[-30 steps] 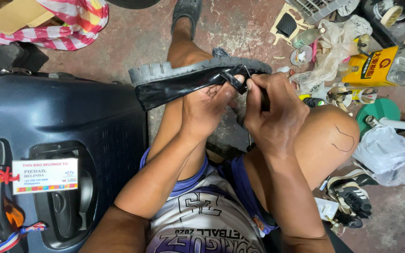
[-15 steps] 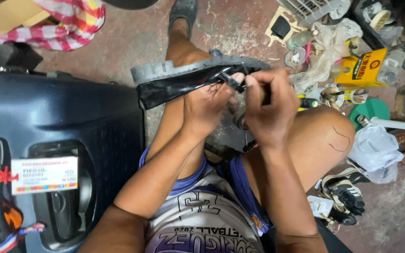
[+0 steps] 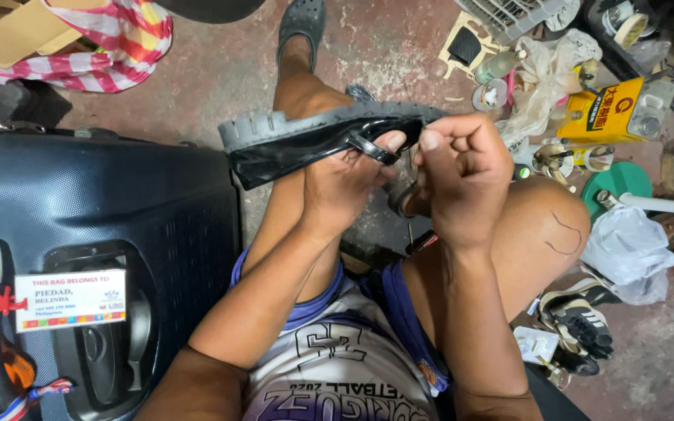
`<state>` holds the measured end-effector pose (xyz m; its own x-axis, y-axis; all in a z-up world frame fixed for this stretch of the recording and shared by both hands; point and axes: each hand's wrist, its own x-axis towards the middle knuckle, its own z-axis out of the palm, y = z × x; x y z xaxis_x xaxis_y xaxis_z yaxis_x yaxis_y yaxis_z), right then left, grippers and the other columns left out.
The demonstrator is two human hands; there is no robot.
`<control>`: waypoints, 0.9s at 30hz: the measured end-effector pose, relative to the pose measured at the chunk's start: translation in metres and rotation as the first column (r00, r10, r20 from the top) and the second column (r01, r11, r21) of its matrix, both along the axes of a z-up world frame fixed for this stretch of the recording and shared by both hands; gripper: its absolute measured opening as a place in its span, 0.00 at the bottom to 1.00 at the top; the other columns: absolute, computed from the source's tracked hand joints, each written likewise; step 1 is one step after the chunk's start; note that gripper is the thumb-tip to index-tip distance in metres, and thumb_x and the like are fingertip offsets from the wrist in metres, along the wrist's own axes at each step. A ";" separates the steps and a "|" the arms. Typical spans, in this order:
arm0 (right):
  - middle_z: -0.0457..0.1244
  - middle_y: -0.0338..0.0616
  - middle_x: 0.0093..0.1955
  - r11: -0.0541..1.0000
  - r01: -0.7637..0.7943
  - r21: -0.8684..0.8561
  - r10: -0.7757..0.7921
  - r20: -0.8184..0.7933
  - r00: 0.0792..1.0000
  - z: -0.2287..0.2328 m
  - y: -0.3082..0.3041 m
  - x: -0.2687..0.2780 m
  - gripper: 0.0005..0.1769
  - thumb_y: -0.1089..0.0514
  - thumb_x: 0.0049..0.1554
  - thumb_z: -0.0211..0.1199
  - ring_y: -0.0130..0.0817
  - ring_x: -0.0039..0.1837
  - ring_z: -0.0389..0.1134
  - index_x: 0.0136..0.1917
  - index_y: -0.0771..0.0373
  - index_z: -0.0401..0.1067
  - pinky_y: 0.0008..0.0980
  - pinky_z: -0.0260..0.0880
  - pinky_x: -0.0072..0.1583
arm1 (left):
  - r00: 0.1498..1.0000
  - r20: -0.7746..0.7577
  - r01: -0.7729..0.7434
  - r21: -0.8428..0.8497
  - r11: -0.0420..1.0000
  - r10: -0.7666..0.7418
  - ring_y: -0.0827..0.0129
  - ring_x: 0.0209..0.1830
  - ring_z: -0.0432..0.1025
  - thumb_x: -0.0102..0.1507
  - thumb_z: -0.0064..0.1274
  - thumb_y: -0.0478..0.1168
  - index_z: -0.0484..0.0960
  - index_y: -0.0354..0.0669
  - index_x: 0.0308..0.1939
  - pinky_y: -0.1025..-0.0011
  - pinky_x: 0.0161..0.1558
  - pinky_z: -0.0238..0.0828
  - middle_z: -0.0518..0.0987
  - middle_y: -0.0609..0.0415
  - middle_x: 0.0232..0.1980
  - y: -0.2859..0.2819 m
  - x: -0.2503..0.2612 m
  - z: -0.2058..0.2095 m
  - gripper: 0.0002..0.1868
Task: The person is repairing a black shoe by hand. They use a needle and thread to stitch the sole to the upper, then use a screwdriver to pry and adjust the sole edge. The shoe is held on the lap throughout the process.
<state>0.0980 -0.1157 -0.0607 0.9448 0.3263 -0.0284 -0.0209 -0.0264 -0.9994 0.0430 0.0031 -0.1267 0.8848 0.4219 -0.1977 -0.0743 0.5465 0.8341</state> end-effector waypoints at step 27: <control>0.68 0.43 0.61 0.912 -0.069 -0.404 0.267 0.457 0.849 0.019 -0.005 0.021 0.22 0.71 0.60 0.74 0.30 0.61 0.71 0.65 0.66 0.73 0.27 0.71 0.64 | 0.997 0.058 0.047 0.096 0.994 -0.053 0.80 0.32 0.74 0.71 0.56 0.44 0.81 0.36 0.49 0.81 0.31 0.67 0.80 0.59 0.37 -0.001 -0.006 0.002 0.13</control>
<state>0.1191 -0.1208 -0.0412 0.7941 0.5409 0.2771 0.5082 -0.3408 -0.7910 0.0369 0.0019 -0.1242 0.9143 0.3913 -0.1043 -0.1009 0.4696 0.8771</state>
